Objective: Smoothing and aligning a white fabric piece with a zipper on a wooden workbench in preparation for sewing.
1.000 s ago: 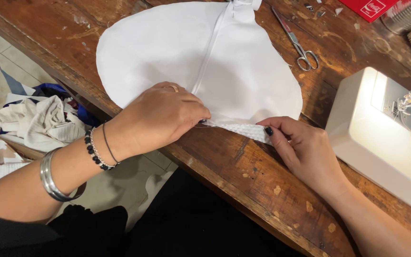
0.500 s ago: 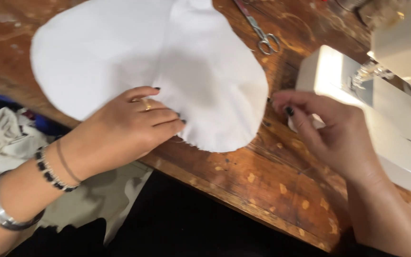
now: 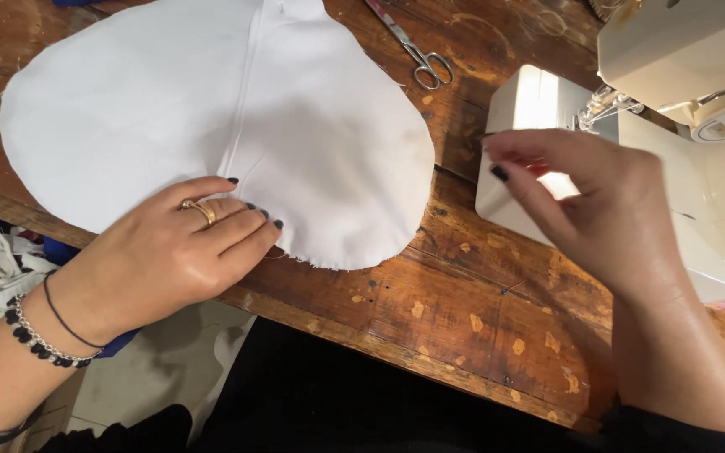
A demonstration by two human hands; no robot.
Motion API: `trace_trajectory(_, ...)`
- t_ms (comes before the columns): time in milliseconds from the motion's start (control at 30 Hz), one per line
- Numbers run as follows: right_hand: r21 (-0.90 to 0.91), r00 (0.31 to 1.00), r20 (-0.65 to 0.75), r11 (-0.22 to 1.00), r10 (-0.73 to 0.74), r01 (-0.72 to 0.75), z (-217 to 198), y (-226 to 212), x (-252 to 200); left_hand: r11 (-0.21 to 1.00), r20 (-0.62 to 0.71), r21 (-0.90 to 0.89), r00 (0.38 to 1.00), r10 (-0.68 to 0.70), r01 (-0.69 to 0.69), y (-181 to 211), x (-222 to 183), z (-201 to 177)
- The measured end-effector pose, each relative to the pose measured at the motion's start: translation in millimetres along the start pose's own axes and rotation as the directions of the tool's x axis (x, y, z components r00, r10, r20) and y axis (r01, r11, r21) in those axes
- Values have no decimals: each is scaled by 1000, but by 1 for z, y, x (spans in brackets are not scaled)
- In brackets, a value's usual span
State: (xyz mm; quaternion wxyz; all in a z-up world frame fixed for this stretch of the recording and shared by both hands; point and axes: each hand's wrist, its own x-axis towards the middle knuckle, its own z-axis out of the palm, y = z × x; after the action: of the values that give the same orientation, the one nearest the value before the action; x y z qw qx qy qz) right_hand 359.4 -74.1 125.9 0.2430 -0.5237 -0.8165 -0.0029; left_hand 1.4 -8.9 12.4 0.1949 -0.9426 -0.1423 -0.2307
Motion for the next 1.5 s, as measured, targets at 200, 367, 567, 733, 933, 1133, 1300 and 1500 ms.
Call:
trace_trajectory(200,10,975,174,990,-140,140,28,4,-1,989,48,-134,997,-62,68,-5,-13,-10)
trace_trajectory(367,274,831,280,870,-481,411,62,-17,4,970,87,-215,991,-99,116,-6,-27,-6)
trace_trajectory(567,-32,789,162,796,-593,605,85,-39,-6,913,67,-359,981,-182,194,-11,-28,8)
trace_trajectory(733,-135,774,204,766,-599,628,85,-34,-9,884,87,-391,967,-240,254,-12,-24,11)
trace_trajectory(933,-294,796,243,739,-555,606,74,-30,-3,886,183,-354,951,-248,299,5,-10,8)
trace_trajectory(1133,-541,791,440,578,-426,611,67,2,3,868,266,-326,917,-297,375,31,34,7)
trace_trajectory(1300,-684,831,423,474,-361,554,65,21,7,801,684,-287,698,-213,525,14,95,-2)
trace_trajectory(1500,-650,866,338,574,-368,497,66,27,-2,738,669,-360,709,-222,571,-1,100,24)
